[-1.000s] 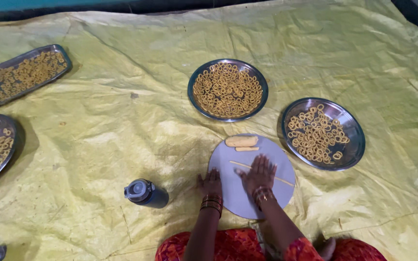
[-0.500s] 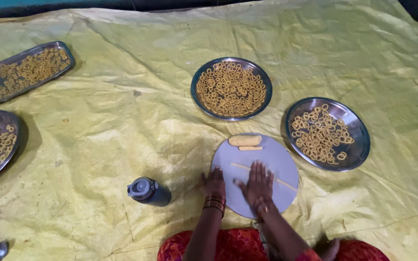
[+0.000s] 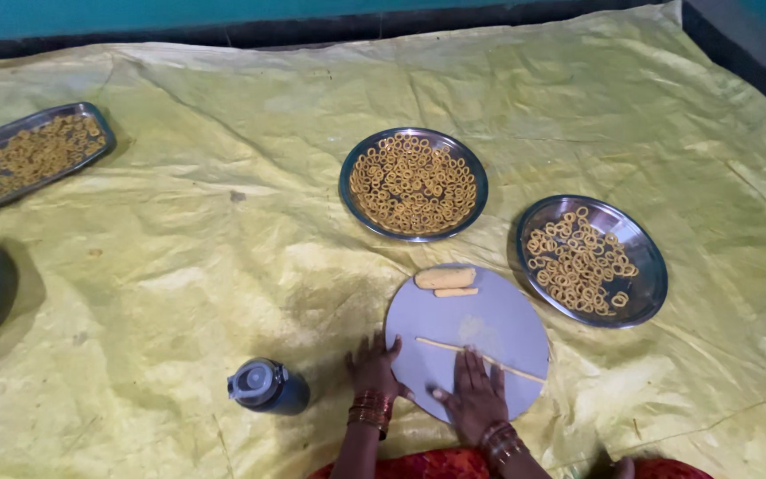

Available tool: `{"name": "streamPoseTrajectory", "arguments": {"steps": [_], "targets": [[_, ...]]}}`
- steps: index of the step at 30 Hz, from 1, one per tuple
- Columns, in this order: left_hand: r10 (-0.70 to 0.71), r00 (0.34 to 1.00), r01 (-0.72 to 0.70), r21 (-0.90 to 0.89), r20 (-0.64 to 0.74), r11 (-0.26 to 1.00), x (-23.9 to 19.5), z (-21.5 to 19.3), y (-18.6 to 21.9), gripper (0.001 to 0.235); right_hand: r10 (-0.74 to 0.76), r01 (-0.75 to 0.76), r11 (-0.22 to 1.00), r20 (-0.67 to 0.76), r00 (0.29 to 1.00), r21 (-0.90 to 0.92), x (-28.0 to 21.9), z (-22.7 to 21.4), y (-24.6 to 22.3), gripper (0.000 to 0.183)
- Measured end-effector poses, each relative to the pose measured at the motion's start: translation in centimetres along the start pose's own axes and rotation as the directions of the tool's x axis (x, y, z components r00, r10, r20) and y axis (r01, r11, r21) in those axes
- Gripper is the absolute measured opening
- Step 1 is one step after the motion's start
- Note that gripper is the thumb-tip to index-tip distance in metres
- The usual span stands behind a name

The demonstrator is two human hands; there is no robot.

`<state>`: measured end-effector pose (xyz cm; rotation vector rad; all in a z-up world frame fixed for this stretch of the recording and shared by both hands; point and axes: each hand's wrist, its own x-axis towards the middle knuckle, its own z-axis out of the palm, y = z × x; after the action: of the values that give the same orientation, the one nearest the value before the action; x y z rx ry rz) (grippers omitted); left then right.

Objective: The person rolls a piece of dough into a thin rope on a round board, then joins the ends to form a ring and places it into a metal tray. This process is repeated multiple times.

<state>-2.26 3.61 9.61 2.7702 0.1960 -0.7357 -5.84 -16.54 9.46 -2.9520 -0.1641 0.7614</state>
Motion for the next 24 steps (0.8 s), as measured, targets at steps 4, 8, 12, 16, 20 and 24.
{"name": "streamPoseTrajectory", "arguments": {"steps": [4,8,12,16,20,24], "targets": [[0.077,0.973,-0.175,-0.480,-0.218,0.859,4.1,2.7,-3.0,0.060,0.005,-0.010,0.997,-0.069,0.998,-0.071,0.9,-0.5,0.1,0.094],[-0.101,0.866,-0.232,-0.571,-0.490,0.787,7.4,4.9,-2.9,0.033,0.021,-0.031,0.998,-0.154,0.988,-0.060,5.8,-1.3,-1.1,0.098],[-0.174,0.872,-0.124,-0.551,-0.458,0.825,8.0,4.7,-1.9,0.029,0.120,-0.131,0.991,-0.251,0.960,-0.026,9.2,-1.5,-1.8,0.098],[-0.191,0.851,-0.166,-0.596,-0.489,0.786,8.1,3.5,-1.8,0.032,0.031,-0.042,0.999,-0.345,0.938,-0.023,6.5,1.1,-2.7,0.099],[-0.222,0.848,-0.192,-0.669,-0.482,0.718,8.3,4.3,-1.4,0.031,-0.184,0.157,0.983,-0.479,0.858,-0.095,0.8,4.4,-2.8,0.105],[-0.246,0.803,-0.277,-0.707,-0.542,0.651,9.1,5.8,-1.6,0.032,-0.121,0.091,0.991,-0.353,0.928,-0.100,3.2,3.2,-2.5,0.101]]}}
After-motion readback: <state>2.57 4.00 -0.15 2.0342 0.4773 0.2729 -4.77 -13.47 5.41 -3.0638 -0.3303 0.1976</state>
